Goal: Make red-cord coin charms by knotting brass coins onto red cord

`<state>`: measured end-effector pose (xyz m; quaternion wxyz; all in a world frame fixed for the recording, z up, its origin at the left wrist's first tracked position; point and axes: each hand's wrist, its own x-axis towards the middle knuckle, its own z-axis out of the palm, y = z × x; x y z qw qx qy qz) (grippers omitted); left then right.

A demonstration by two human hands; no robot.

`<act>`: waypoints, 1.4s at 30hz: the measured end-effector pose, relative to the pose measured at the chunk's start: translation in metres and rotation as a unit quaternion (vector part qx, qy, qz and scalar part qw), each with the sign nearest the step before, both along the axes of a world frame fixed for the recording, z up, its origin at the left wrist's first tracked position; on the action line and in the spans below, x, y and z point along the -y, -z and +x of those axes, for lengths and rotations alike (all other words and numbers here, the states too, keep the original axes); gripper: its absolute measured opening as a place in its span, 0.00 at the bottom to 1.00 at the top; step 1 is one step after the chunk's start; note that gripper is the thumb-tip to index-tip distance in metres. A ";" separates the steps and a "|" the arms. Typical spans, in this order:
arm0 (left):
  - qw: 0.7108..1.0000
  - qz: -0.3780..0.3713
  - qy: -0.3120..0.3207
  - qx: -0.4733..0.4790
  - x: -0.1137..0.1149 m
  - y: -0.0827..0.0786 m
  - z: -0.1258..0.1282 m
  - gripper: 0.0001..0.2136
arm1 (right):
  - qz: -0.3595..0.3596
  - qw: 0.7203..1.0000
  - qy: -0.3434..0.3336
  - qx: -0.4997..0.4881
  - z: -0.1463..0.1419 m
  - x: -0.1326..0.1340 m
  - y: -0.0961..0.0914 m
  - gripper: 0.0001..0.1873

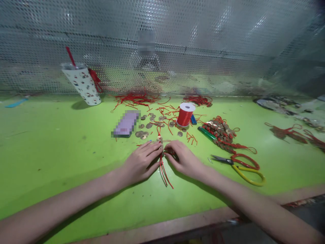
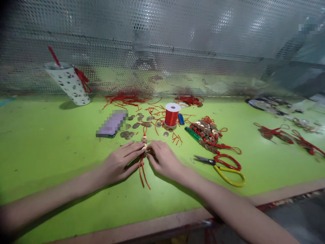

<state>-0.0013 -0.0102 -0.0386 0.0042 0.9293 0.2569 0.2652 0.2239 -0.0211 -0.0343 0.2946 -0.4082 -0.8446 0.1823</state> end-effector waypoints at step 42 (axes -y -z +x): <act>0.999 -0.004 0.026 0.020 0.016 -0.010 -0.003 0.09 | -0.013 0.999 -0.031 -0.014 -0.004 0.011 -0.010 0.05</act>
